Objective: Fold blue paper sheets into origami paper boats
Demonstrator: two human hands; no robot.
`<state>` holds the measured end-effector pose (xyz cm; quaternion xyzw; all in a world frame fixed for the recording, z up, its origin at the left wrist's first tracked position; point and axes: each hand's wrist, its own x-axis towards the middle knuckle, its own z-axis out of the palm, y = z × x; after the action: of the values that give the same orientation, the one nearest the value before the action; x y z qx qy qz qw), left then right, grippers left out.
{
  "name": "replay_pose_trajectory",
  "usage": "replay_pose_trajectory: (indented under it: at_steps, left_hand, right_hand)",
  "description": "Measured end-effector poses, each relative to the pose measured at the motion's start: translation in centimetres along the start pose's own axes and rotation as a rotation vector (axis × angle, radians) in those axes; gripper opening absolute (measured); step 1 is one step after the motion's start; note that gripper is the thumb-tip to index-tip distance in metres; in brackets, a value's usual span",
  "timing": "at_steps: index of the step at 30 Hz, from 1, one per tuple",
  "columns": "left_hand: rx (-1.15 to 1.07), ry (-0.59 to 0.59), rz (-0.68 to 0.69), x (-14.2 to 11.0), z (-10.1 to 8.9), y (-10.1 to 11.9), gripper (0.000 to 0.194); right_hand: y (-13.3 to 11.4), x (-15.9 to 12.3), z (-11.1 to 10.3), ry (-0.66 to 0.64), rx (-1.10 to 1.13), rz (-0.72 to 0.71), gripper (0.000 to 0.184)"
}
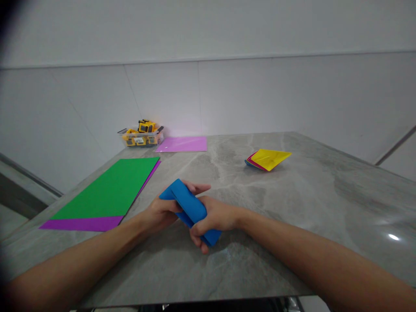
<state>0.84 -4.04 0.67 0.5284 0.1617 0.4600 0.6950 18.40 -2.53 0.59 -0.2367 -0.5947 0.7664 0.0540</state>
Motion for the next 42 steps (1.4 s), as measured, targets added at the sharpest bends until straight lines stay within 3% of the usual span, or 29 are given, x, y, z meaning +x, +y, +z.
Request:
replay_pose_trajectory:
  at_steps: [3, 6, 9, 13, 17, 19, 21, 27, 31, 35, 42]
  left_hand:
    - [-0.155, 0.083, -0.018, 0.1, 0.6, -0.1, 0.034]
    - [-0.225, 0.161, -0.009, 0.2, 1.0, -0.1, 0.019]
    - [-0.249, 0.127, 0.029, 0.3, 1.2, 0.0, 0.010]
    - [-0.268, 0.071, 0.068, 0.5, 1.0, 0.0, 0.016]
    - [-0.313, 0.046, 0.063, 0.6, 0.8, -0.1, 0.024]
    - [-0.313, 0.041, 0.058, 0.5, 0.7, 0.1, 0.019]
    - [-0.257, 0.088, 0.036, 0.4, 0.5, 0.3, 0.007]
    - [0.179, 0.379, 0.145, 0.3, -0.6, 0.6, 0.027]
    - [0.218, 0.376, 0.196, 0.5, -0.7, 0.3, 0.033]
    - [0.274, 0.419, 0.205, 0.6, -0.8, 0.1, 0.027]
    - [0.609, 0.508, 0.281, 0.3, -1.0, 0.6, 0.022]
  right_hand:
    - [-0.1, 0.0, 0.3, 0.062, -0.020, 0.032, 0.019]
    - [-0.1, 0.2, 0.5, 0.112, -0.071, 0.006, 0.019]
    - [-0.1, 0.3, 0.7, 0.132, -0.154, 0.003, 0.023]
    - [-0.2, 0.5, 0.9, 0.194, -0.234, -0.025, 0.039]
    - [0.0, 0.6, 0.9, 0.183, -0.259, -0.024, 0.035]
    - [0.2, 0.6, 0.7, 0.184, -0.229, -0.011, 0.035]
    - [0.4, 0.5, 0.5, 0.185, -0.173, -0.004, 0.037]
    - [0.4, 0.1, 0.2, 0.226, -0.076, -0.087, 0.024]
    - [0.2, 0.2, 0.4, 0.299, -0.077, -0.149, 0.029]
    - [0.3, 0.5, 0.4, 0.296, -0.110, -0.167, 0.027]
    - [0.3, 0.6, 0.3, 0.255, -0.143, -0.178, 0.022]
